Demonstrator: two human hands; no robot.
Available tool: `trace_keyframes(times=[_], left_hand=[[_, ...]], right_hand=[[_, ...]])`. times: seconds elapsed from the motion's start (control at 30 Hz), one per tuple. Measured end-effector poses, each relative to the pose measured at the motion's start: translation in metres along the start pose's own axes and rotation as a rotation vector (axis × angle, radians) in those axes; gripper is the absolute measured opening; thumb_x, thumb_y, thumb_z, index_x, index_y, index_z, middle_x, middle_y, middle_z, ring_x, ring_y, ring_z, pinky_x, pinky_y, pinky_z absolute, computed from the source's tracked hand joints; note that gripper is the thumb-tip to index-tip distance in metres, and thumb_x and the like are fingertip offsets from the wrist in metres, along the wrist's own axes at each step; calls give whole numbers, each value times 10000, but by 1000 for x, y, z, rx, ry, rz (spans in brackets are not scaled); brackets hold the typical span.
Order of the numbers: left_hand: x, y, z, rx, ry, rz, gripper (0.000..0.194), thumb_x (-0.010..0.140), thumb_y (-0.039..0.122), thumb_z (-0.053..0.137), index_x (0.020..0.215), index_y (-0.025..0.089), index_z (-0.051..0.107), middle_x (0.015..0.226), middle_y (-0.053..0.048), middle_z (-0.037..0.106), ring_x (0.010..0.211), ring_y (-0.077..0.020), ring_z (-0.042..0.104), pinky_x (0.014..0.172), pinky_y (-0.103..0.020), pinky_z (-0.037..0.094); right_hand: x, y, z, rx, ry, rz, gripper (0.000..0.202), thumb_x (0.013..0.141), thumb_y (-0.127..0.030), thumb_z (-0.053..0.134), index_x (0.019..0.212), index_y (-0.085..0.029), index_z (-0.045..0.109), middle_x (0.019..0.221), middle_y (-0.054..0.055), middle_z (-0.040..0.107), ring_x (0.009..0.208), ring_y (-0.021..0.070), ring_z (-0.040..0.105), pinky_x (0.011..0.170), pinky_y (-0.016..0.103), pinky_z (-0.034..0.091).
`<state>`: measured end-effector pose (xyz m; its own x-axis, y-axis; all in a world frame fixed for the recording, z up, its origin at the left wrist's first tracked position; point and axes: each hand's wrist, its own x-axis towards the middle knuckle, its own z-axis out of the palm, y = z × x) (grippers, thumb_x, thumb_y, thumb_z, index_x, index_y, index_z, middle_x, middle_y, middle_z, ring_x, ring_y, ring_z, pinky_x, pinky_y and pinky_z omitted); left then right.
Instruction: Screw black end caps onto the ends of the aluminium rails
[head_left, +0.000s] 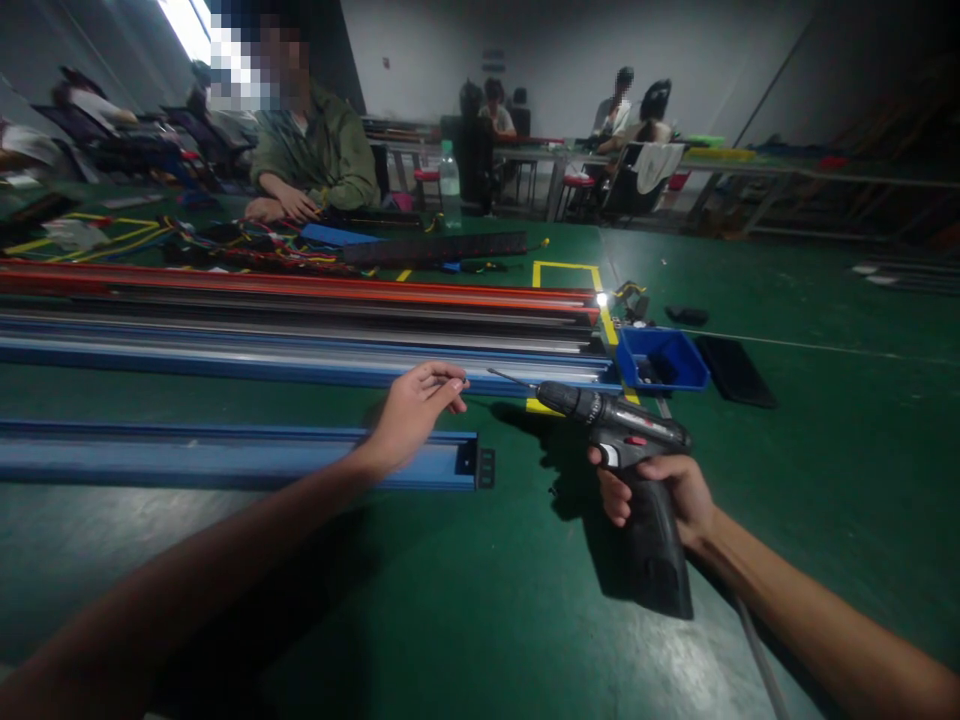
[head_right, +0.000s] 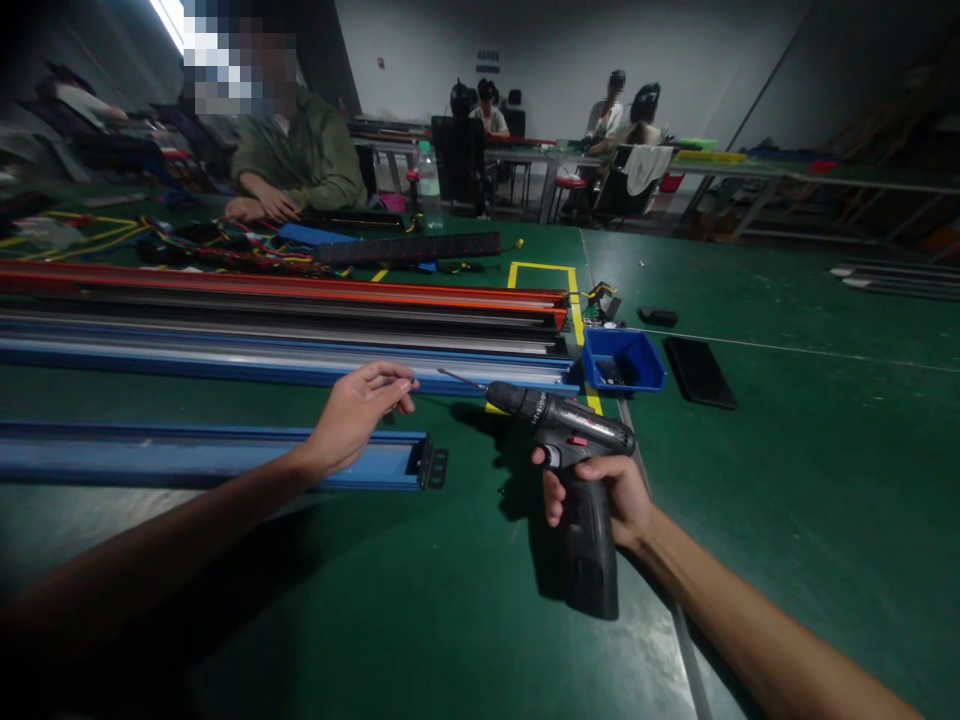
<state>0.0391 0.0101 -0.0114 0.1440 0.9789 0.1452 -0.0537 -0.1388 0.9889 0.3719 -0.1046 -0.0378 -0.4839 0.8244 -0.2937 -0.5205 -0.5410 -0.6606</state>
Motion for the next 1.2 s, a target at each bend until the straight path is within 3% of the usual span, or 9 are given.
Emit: trace_keyframes(times=[0.07, 0.17, 0.3, 0.63, 0.8, 1.2], left_hand=[[0, -1, -1, 4, -5, 6, 284, 818, 340, 817, 1002, 154, 704, 902, -36, 742, 707, -125, 687, 684, -278, 543], [0, -2, -1, 17, -15, 4, 291, 825, 359, 815, 1003, 151, 715, 895, -41, 744, 697, -129, 682, 682, -290, 550], [1, -5, -2, 38, -34, 18, 295, 841, 384, 803, 997, 150, 714, 907, -46, 746, 688, -128, 676, 683, -298, 558], [-2, -3, -1, 89, -125, 58, 227, 901, 348, 729, 1010, 151, 701, 895, -45, 749, 759, -144, 720, 782, -310, 583], [-3, -2, 0, 102, -117, 65, 220, 907, 338, 716, 1018, 149, 695, 960, -52, 758, 717, -118, 702, 782, -305, 582], [-2, -3, -1, 135, -134, 81, 232, 917, 363, 709, 1013, 152, 699, 964, -49, 749, 708, -118, 704, 734, -295, 588]], right_hand=[[0, 0, 0, 12, -24, 0, 445, 713, -300, 670, 1127, -136, 658, 658, -31, 551, 549, 151, 550, 592, 306, 511], [-1, 0, 2, 56, -89, 11, 401, 698, -278, 640, 1075, -141, 657, 593, -78, 442, 440, 102, 364, 491, 257, 437], [0, 0, 2, 90, -120, 32, 398, 694, -275, 613, 1057, -128, 682, 584, -78, 431, 422, 85, 262, 453, 236, 396], [2, 3, -9, 131, -240, 2, 394, 790, -244, 591, 1148, -90, 655, 630, -65, 460, 451, 89, 304, 506, 244, 461], [3, 4, -10, 133, -277, 0, 419, 807, -248, 582, 1177, -63, 645, 640, -57, 469, 446, 89, 321, 504, 247, 465], [1, 3, -6, 84, -182, 40, 344, 788, -276, 631, 1103, -140, 643, 598, -82, 434, 426, 80, 287, 468, 233, 436]])
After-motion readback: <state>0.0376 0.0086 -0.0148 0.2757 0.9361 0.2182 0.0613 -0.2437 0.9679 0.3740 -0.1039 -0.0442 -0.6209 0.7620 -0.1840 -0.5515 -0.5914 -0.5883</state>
